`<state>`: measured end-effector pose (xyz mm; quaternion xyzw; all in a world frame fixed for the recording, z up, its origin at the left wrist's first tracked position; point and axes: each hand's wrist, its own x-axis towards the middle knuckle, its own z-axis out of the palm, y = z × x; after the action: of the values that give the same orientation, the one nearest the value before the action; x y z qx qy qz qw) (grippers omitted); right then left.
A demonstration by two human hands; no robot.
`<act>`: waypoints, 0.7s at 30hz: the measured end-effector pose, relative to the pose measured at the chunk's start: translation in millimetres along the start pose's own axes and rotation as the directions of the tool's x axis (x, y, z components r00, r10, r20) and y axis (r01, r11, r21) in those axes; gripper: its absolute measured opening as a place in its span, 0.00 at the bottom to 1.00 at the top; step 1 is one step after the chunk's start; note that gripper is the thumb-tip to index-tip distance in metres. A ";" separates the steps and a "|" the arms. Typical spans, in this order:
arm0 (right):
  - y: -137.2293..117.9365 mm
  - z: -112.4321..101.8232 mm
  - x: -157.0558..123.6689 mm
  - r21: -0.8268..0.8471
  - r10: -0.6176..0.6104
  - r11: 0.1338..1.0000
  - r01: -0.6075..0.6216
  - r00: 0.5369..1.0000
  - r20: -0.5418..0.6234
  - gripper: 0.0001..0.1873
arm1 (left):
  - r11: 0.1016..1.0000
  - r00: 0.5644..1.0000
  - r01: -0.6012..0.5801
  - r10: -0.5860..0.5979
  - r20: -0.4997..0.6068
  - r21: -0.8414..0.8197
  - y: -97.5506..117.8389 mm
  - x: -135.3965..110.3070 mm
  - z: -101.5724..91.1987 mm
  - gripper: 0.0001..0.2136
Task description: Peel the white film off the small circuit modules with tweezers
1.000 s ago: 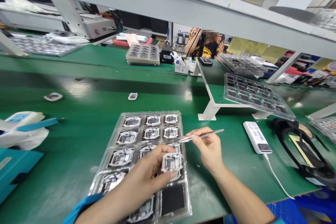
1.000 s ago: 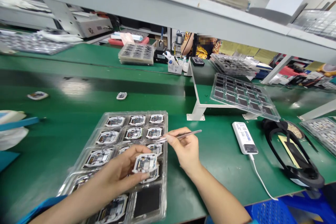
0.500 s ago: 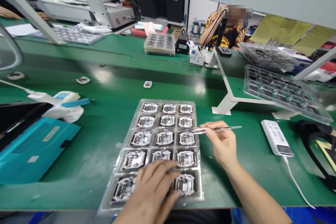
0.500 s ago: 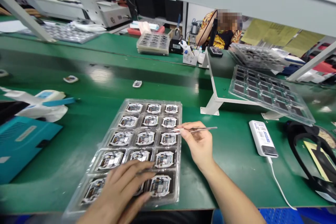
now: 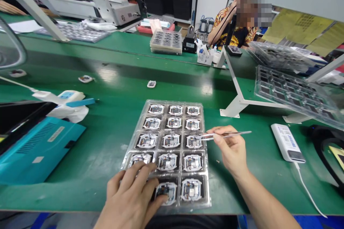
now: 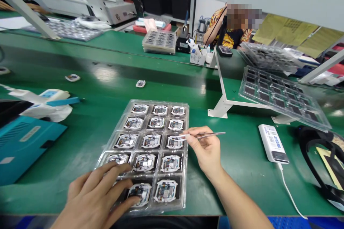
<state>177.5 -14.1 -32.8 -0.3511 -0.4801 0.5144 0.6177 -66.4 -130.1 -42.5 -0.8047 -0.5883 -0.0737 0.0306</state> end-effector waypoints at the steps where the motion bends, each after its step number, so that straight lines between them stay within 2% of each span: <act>1: 0.0 -0.1 0.0 -0.002 0.003 1.000 -0.003 1.000 -0.002 0.07 | 0.999 1.000 0.015 -0.015 -0.010 -0.028 1.3 1.5 -0.6 0.10; 5: 0.5 -0.9 0.6 -0.002 -0.002 1.000 0.002 1.000 -0.006 0.07 | 0.988 0.998 0.048 -0.053 -0.031 -0.147 1.4 5.7 -3.0 0.05; 8: 1.3 -1.3 1.1 0.007 0.006 1.000 -0.005 1.000 -0.005 0.07 | 0.955 0.997 0.070 -0.072 0.004 -0.288 -3.6 13.8 -10.2 0.05; 12: 3.2 -0.5 0.8 0.032 0.048 0.998 -0.048 0.999 -0.016 0.09 | 0.904 0.998 0.017 0.012 0.065 -0.427 -8.3 33.5 -23.5 0.06; 16: 4.6 0.5 0.1 0.035 0.091 0.995 -0.091 0.996 -0.020 0.10 | 0.930 0.993 -0.069 0.099 0.067 -0.361 -7.7 42.8 -26.1 0.02; 19: 3.7 0.2 -0.4 0.039 0.092 0.995 -0.091 0.996 -0.018 0.09 | 0.975 0.995 -0.080 0.090 0.041 -0.208 -7.5 34.1 -19.9 0.03; 21: 2.4 -0.5 -0.9 0.049 0.088 0.995 -0.087 0.996 -0.010 0.09 | 0.979 0.998 -0.043 0.050 0.031 -0.201 -7.0 24.7 -15.1 0.07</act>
<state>177.2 -14.4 -35.4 -0.3598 -0.4479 0.5504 0.6057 -67.0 -106.8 -24.0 -0.8184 -0.5594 -0.1173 -0.0592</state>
